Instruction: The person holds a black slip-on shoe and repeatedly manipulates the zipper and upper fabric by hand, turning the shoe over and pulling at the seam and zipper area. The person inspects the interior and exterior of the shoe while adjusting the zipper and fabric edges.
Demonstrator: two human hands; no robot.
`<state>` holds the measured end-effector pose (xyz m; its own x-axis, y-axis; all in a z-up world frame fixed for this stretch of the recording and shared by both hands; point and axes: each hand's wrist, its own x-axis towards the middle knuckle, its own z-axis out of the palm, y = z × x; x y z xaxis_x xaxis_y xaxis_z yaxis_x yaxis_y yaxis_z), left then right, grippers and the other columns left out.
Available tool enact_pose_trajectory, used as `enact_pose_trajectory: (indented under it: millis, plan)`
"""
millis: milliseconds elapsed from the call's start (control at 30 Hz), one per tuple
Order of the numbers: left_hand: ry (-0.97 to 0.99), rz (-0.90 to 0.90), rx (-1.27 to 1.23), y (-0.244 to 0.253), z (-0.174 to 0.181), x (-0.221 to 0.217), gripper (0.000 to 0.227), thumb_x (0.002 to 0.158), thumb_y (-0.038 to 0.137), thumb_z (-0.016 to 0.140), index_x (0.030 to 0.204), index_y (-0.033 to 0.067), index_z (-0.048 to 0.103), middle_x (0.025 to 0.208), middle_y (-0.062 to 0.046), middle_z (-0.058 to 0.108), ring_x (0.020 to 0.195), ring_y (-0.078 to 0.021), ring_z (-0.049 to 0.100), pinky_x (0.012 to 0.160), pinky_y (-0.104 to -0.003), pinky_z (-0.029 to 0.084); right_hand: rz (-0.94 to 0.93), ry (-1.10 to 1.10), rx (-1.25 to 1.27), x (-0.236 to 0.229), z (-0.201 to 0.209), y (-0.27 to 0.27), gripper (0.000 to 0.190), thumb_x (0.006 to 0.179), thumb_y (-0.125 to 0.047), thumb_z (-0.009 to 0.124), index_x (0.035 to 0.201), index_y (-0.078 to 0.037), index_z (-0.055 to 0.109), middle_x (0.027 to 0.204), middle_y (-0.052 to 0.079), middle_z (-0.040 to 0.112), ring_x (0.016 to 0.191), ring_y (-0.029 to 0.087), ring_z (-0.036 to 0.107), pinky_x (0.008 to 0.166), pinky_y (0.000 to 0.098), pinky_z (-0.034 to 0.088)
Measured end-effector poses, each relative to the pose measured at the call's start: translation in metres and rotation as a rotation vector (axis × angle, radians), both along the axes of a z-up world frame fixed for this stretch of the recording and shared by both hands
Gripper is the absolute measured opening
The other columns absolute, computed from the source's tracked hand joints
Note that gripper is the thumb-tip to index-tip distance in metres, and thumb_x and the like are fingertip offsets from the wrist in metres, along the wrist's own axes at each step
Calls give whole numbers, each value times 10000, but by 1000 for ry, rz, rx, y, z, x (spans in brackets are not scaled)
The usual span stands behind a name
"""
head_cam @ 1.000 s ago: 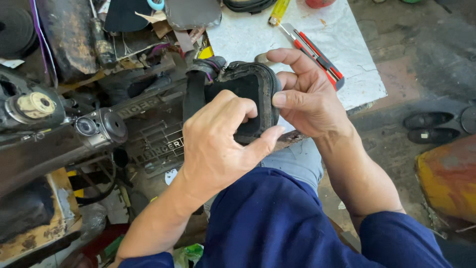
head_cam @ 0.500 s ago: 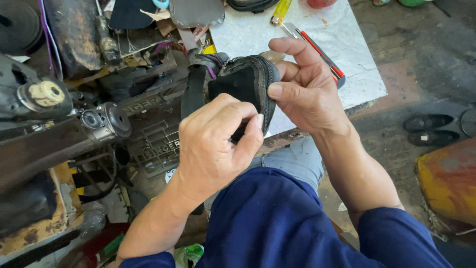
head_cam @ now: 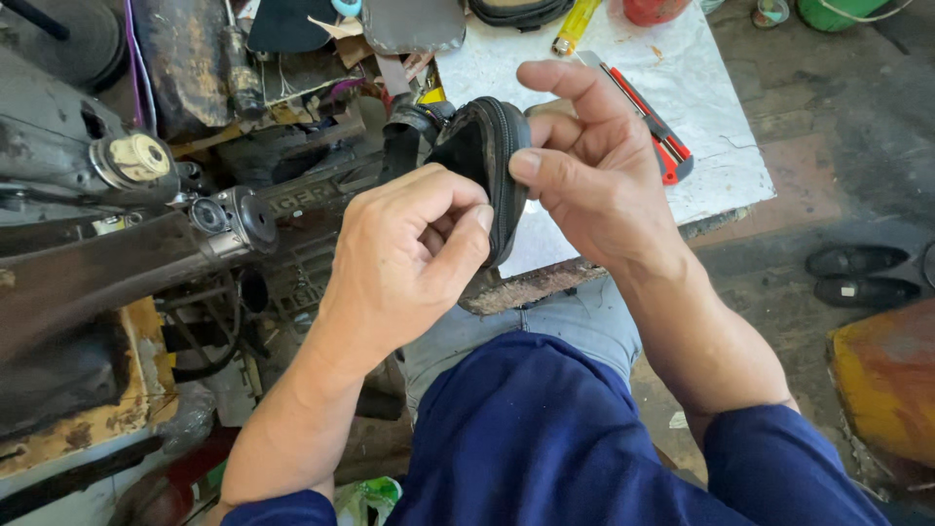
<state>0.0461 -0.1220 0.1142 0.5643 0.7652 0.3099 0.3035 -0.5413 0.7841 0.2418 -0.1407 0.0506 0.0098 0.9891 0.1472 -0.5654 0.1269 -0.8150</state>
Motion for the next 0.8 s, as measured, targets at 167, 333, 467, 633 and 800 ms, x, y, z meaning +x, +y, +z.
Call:
enact_pose_trajectory:
  millis: [167, 333, 467, 633, 800]
  plan:
    - [-29, -4, -20, -1, 0, -2, 112, 951, 39, 590, 843, 57, 616, 760, -29, 546, 553, -112, 460, 494, -245, 395, 22, -212, -45, -7, 13, -15, 720, 852, 48, 771, 1482, -65, 441, 915, 92, 665, 791, 89, 621, 719, 192, 512]
    - [23, 36, 78, -2, -1, 0, 103, 904, 28, 630, 807, 62, 630, 702, -15, 558, 513, -120, 462, 500, -284, 386, -84, -343, 6, -10, 13, -22, 658, 911, 49, 741, 1477, -78, 428, 905, 67, 668, 745, 73, 584, 685, 186, 457]
    - [65, 33, 93, 1, 2, -3, 98, 859, 28, 632, 774, 76, 623, 691, -2, 584, 532, -127, 474, 519, -297, 390, -92, -303, 29, -15, 9, -24, 662, 915, 59, 739, 1479, -68, 417, 937, 72, 662, 793, 82, 605, 762, 194, 487]
    - [16, -64, 45, 6, 8, -9, 131, 852, 1, 620, 740, 68, 609, 658, 1, 544, 581, -110, 454, 559, -288, 366, -35, -300, 38, -20, 13, -24, 664, 932, 67, 698, 1492, -80, 373, 979, 96, 661, 807, 83, 587, 732, 193, 464]
    - [6, -48, 33, 7, 6, -10, 139, 844, -15, 630, 731, 62, 611, 656, 0, 533, 583, -106, 443, 550, -282, 355, -30, -307, 47, -23, 11, -21, 668, 938, 75, 685, 1497, -90, 360, 962, 77, 650, 803, 75, 559, 732, 195, 440]
